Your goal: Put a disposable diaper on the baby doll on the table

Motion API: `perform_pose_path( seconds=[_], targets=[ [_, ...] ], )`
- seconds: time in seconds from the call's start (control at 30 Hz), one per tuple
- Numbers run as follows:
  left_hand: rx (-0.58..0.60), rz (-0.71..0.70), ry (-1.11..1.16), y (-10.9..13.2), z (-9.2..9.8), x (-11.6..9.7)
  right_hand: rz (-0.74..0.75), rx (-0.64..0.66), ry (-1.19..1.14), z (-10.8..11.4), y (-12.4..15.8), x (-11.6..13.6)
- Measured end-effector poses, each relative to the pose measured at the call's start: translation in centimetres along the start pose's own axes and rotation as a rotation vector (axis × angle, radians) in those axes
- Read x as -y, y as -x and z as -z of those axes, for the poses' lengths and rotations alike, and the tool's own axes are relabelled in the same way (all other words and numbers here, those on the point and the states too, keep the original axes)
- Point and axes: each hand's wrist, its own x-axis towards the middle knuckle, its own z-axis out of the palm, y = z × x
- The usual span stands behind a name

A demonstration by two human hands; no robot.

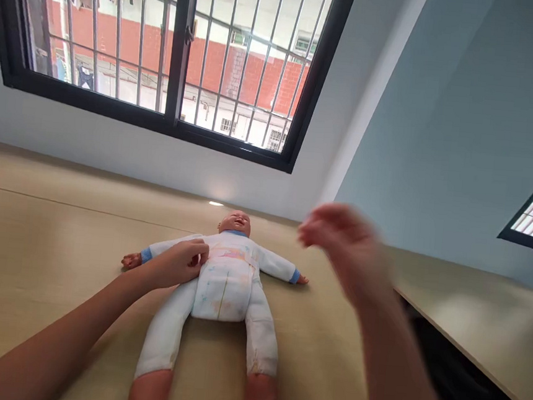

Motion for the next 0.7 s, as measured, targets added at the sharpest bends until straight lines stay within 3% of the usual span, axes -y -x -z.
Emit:
perform_pose_path(
  seconds=[0.17,0.27,0.47,0.7],
  targets=[
    [0.079,0.074,0.115,0.1,0.2,1.2,-0.422,0.441,0.052,-3.7,0.6,-7.2],
    [0.059,0.097,0.100,0.1,-0.2,1.5,-0.398,0.459,0.071,-5.5,0.1,-10.3],
    [0.021,0.005,-0.030,-0.3,-1.0,1.1,-0.065,0.303,0.303,-7.0,0.7,-12.9],
    [-0.024,-0.029,-0.044,-1.0,-2.1,1.9,-0.044,0.226,0.298,-8.4,1.2,-15.2]
  ],
)
